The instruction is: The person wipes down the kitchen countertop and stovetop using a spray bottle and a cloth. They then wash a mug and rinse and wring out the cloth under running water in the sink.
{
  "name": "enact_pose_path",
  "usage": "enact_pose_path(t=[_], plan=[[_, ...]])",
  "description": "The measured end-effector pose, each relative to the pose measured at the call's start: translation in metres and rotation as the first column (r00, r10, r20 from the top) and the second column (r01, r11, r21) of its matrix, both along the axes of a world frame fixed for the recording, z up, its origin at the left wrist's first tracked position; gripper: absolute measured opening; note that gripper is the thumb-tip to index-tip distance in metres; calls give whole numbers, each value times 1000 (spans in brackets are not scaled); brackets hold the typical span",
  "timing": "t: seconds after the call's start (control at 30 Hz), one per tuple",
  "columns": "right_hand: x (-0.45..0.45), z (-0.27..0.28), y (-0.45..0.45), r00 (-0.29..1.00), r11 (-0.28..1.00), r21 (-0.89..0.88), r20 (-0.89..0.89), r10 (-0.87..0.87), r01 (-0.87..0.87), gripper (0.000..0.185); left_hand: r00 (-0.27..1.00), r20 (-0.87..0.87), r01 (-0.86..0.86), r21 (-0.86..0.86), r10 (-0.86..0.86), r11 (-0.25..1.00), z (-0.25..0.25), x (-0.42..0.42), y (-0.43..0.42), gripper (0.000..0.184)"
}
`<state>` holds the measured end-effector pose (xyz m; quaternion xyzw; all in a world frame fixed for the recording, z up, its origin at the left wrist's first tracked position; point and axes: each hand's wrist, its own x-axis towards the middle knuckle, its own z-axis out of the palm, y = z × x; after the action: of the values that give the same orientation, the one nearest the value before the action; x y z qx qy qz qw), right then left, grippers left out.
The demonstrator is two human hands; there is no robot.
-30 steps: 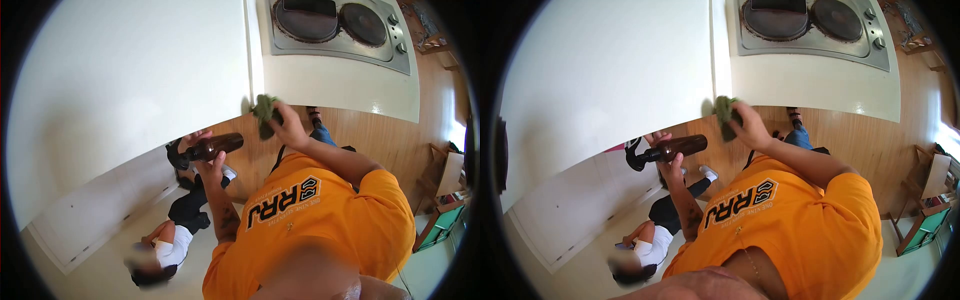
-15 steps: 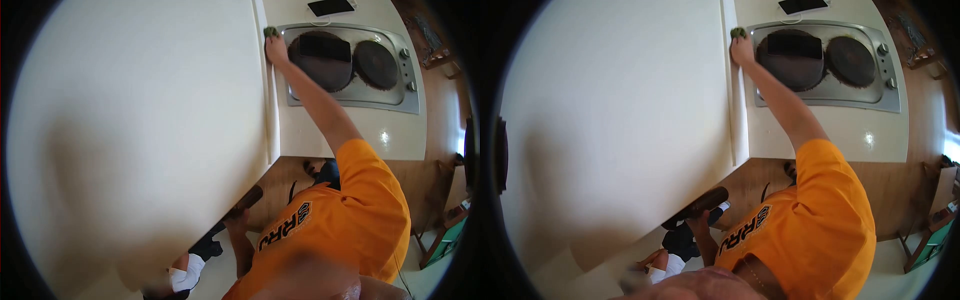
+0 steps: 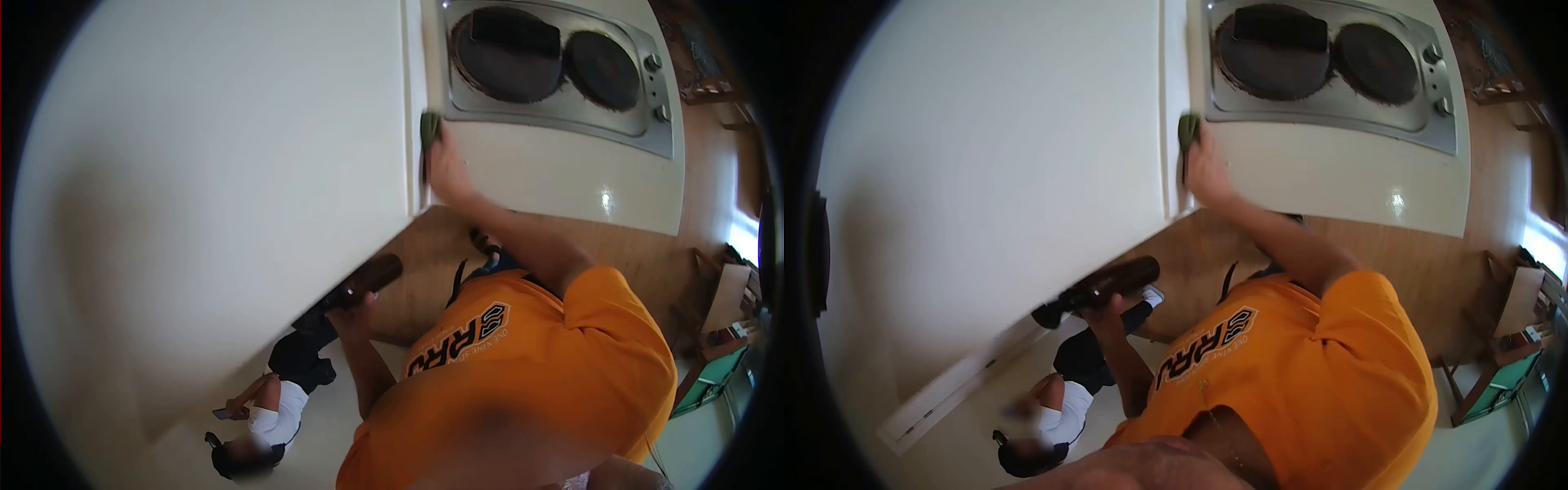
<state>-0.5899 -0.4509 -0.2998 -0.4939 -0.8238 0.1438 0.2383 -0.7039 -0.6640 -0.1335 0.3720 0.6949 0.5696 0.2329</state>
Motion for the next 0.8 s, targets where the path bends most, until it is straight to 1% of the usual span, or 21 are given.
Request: enact_pose_path(t=[0.03, 0.07, 0.1, 0.13, 0.17, 0.23, 0.27, 0.3, 0.33, 0.37, 0.4, 0.43, 0.47, 0.53, 0.57, 0.63, 0.67, 0.7, 0.73, 0.77, 0.8], plan=[[7, -1, -35, 868, 986, -169, -489, -81, -3, 27, 999, 32, 25, -28, -24, 999, 5, -1, 3, 68], [23, 8, -48, 875, 984, -176, -476, -90, 5, 27, 996, 69, 51, -55, -48, 997, 10, -1, 7, 66], [43, 27, -56, 970, 985, -106, -216, 109, -134, 27, 992, 103, 77, -83, -68, 994, 14, 0, 10, 65], [59, 36, -64, 955, 956, -77, 69, 289, -284, 28, 993, 11, 114, -51, -114, 992, 18, 1, 17, 60], [76, 12, -64, 961, 973, 7, 160, 227, -231, 38, 984, -82, 155, -23, -156, 988, 21, 0, 22, 58], [144, 10, -55, 991, 993, -43, -66, -113, 110, 59, 969, -103, 226, -3, -225, 974, 23, -5, 25, 54], [198, -7, -47, 949, 950, -49, 84, -304, 309, 58, 955, -132, 272, 49, -264, 961, 24, -6, 27, 52], [264, -24, -38, 908, 911, 93, 94, -409, 401, 57, 939, -164, 321, 98, -302, 942, 23, -7, 28, 49], [328, -23, -36, 820, 852, 181, 234, -522, 491, 52, 946, -157, 305, 140, -283, 942, 18, -7, 29, 61], [392, -15, -36, 714, 787, 190, 337, -613, 586, 42, 942, -155, 319, 153, -296, 935, 18, -7, 28, 61], [433, 9, -34, 508, 606, 60, 485, -712, 793, 31, 941, -159, 321, 137, -298, 937, 18, -9, 29, 70], [553, -76, -15, 524, 561, 96, 254, -813, 822, 27, 942, -161, 317, 123, -296, 941, 17, -7, 30, 79], [554, -61, -13, 518, 556, 111, 251, -818, 824, 27, 942, -154, 320, 136, -299, 938, 17, -6, 29, 79], [511, -8, 0, 576, 565, 239, 28, -817, 789, 27, 940, -151, 321, 76, -307, 944, 15, -8, 28, 90], [446, 24, -1, 679, 671, 120, -54, -732, 732, 30, 939, -151, 322, 73, -309, 944, 16, -8, 27, 90], [319, 57, -1, 877, 869, 145, -181, -446, 472, 37, 939, -159, 319, 74, -305, 945, 17, -10, 27, 90], [252, 78, -6, 852, 897, -136, -280, -441, 420, 37, 939, -162, 318, 76, -303, 945, 18, -10, 27, 90], [203, 55, 7, 924, 940, 80, -229, -306, 332, 36, 939, -169, 314, 73, -298, 947, 19, -8, 27, 90], [152, 52, 13, 953, 958, 162, -231, -198, 238, 39, 940, -176, 310, 74, -293, 948, 20, -7, 28, 91], [107, 40, 19, 958, 965, 128, -203, -202, 230, 38, 940, -176, 308, 79, -291, 948, 21, -7, 28, 91], [70, 21, 27, 967, 966, 176, -203, -154, 191, 32, 940, -167, 314, 85, -297, 945, 21, -9, 27, 88]])
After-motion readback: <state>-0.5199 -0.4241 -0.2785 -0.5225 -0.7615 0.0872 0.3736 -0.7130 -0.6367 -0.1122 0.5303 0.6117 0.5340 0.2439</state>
